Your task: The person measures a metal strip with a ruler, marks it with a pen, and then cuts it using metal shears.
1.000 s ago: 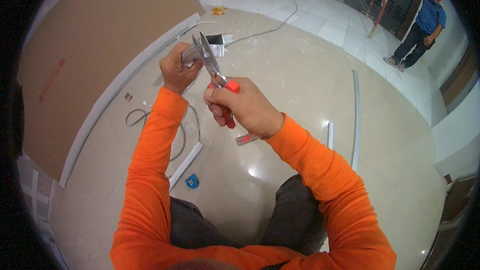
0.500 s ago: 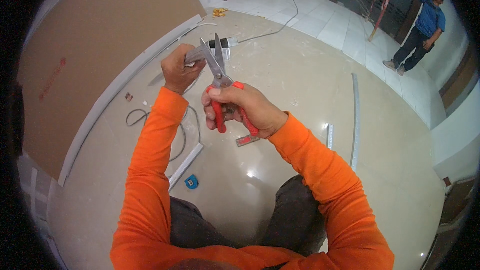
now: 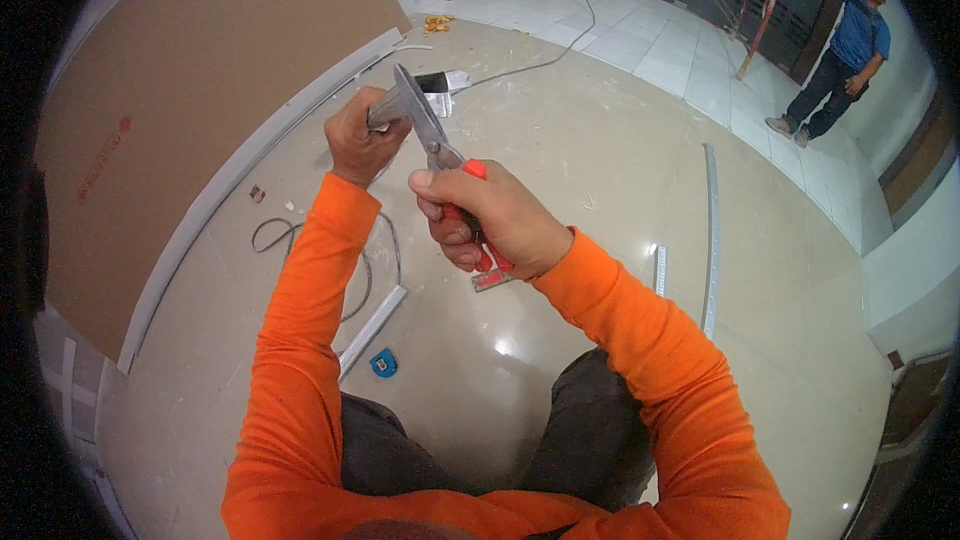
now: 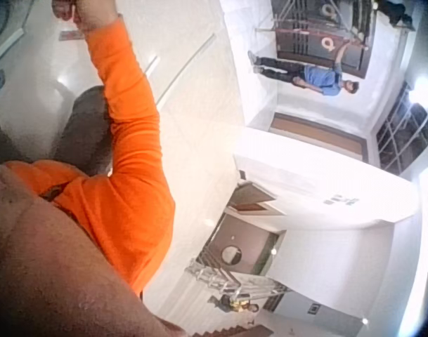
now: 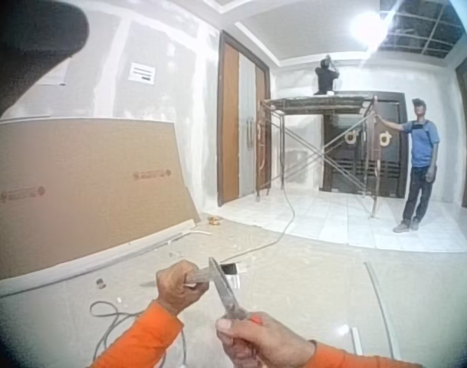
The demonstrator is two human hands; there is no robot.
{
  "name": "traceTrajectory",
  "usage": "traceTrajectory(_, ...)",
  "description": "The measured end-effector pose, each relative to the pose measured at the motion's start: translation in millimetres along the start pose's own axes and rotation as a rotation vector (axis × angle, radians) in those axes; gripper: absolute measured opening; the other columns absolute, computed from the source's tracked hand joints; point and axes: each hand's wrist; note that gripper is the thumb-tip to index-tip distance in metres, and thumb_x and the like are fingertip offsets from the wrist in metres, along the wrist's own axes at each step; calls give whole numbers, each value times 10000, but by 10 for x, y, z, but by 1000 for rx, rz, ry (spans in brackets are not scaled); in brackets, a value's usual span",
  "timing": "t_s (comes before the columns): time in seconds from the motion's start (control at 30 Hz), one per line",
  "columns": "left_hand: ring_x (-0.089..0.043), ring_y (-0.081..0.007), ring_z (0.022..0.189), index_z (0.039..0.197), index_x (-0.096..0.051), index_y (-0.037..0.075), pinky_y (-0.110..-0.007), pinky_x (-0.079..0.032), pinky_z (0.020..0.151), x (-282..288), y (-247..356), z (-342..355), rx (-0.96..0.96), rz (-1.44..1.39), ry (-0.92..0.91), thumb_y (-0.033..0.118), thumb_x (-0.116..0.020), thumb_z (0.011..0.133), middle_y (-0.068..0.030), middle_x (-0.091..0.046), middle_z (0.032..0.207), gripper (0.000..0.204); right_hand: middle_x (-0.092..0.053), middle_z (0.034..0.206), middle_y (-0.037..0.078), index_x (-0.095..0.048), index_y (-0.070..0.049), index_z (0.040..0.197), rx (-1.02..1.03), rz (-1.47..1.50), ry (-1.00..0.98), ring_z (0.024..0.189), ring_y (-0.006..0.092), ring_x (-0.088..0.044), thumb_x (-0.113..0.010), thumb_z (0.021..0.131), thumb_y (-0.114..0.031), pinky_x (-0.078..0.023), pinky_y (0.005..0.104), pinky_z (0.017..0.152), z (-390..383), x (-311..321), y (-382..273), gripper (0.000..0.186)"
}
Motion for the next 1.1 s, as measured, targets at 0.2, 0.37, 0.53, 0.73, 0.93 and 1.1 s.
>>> traceTrajectory(0.2,-600,-233,549,817,-569,133,-319,-477,496,11,-11,-29,19,10,-10,63,-791,647,-36,-592,666,288,-488,640,11,-558,-76,849,23,-106,52,539,144,-536,-596,944,-432,-450,292,523,24,35,-55,370)
traceTrajectory(0.37,-601,-230,550,809,-570,134,-320,-473,495,-20,31,-16,-20,-22,-4,64,-793,649,-33,-589,664,284,-605,780,66,-606,-41,952,125,36,-121,743,244,-684,-514,965,-468,-526,345,613,15,17,25,436)
traceTrajectory(0.53,-606,-226,554,813,-571,136,-313,-477,498,-27,37,-25,-43,-8,3,63,-796,645,-32,-594,667,289,-603,776,68,-605,-47,942,112,61,-200,723,241,-675,-506,962,-478,-531,357,632,14,76,38,443)
traceTrajectory(0.73,-613,-230,554,818,-571,129,-312,-484,501,-4,9,-26,20,0,-18,60,-788,646,-31,-603,671,286,-500,617,4,-555,-84,849,-80,208,-251,504,137,-505,-558,949,-463,-447,278,500,38,101,-21,392)
traceTrajectory(0.93,-631,-236,579,839,-594,133,-324,-494,508,51,0,6,13,129,-117,84,-793,651,-32,-612,686,277,-551,662,15,-560,-73,851,124,-171,197,545,151,-577,-551,963,-413,-449,273,483,89,137,-18,358)
traceTrajectory(1.1,-638,-227,590,830,-602,138,-330,-499,517,33,36,-13,14,99,-105,98,-796,648,-30,-615,691,269,-649,856,100,-632,-13,1027,148,51,-165,791,278,-686,-497,986,-390,-539,368,733,135,226,46,403)
Point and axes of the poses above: each hand's wrist, its own z-axis towards the middle knuckle, its own x-axis out of the back of the hand, y = z × x
